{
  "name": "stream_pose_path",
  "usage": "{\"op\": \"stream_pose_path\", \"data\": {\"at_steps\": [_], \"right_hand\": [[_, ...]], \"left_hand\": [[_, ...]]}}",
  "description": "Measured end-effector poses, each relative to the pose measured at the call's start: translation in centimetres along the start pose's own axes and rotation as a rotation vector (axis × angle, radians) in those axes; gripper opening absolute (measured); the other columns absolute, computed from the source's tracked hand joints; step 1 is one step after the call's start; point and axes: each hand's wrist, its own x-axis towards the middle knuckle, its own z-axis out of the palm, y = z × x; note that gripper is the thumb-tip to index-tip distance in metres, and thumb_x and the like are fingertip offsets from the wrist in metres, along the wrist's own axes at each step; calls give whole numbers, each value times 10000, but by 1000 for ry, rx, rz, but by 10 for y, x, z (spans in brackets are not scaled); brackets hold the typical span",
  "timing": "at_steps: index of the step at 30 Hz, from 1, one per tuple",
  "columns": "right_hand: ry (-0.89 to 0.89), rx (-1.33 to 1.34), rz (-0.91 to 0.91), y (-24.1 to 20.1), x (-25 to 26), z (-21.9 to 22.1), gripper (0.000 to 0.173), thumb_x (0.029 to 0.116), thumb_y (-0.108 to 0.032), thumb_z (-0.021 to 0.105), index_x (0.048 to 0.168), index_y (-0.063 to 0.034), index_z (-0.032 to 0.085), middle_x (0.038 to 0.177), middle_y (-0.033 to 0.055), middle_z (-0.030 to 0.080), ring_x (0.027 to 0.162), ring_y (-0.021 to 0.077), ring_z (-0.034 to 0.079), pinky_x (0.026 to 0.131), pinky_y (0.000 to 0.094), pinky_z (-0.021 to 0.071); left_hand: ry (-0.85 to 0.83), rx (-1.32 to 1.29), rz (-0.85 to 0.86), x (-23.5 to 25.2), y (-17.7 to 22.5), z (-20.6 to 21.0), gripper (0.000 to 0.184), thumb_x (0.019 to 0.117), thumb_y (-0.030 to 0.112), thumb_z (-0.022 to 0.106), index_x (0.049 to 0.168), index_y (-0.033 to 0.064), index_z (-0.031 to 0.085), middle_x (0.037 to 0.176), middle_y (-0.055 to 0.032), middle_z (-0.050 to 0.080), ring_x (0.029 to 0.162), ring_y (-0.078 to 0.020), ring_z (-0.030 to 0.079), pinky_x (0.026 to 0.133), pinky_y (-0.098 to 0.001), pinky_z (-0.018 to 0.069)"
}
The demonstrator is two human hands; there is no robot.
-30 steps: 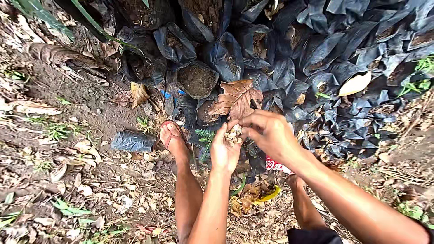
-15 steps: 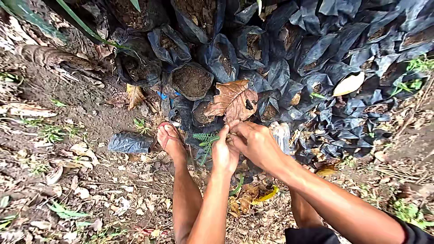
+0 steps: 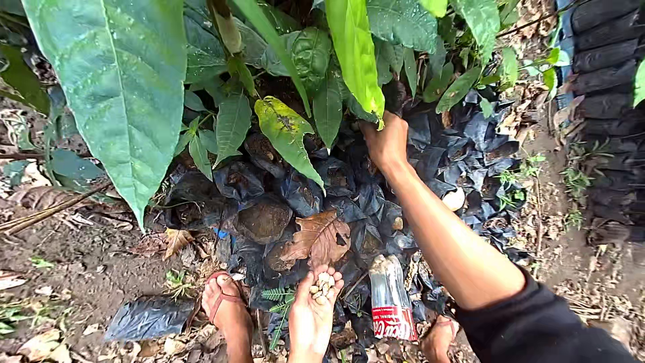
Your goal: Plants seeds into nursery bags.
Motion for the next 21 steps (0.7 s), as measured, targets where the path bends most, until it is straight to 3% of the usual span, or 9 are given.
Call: {"op": "stream_pose_path", "data": {"at_steps": [5, 8, 13, 17, 21], "right_hand": [[26, -66, -126, 3, 23, 39, 249, 974, -150, 629, 1156, -4, 715, 1135, 217, 713, 1089, 365, 693, 957, 544, 551], [73, -80, -179, 7, 27, 46, 268, 994, -158, 602, 1176, 9, 707, 1158, 235, 710, 1120, 370, 690, 976, 546, 545], [-71, -173, -219, 10, 50, 33, 326, 930, -196, 691, 1169, 25, 715, 1160, 242, 718, 1147, 388, 676, 1014, 564, 510], [-166, -177, -202, 18, 66, 29, 386, 950, -253, 701, 1212, 30, 692, 1201, 246, 699, 1183, 369, 657, 1046, 531, 499], [-297, -174, -23, -1, 57, -5, 468, 996, -156, 660, 1389, 75, 555, 1390, 303, 582, 1326, 412, 560, 1140, 512, 427]], "left_hand": [[11, -6, -16, 2, 2, 3, 469, 1121, 245, 287, 1126, -49, 653, 1004, -193, 724, 912, -291, 737, 839, -425, 622], [2, -15, -26, 4, 4, 3, 472, 1120, 249, 279, 1136, -46, 647, 1023, -197, 714, 937, -291, 726, 862, -428, 609], [-3, -26, -23, 6, 9, 6, 460, 1118, 237, 277, 1132, -42, 643, 1019, -194, 712, 933, -290, 724, 857, -422, 608], [-20, -12, -16, 6, 11, 7, 448, 1111, 228, 284, 1125, -41, 642, 1013, -191, 709, 927, -288, 721, 853, -424, 607], [-53, -13, -19, 2, 15, 7, 452, 1114, 226, 279, 1139, -45, 639, 1020, -193, 711, 931, -288, 722, 860, -429, 606]]}}
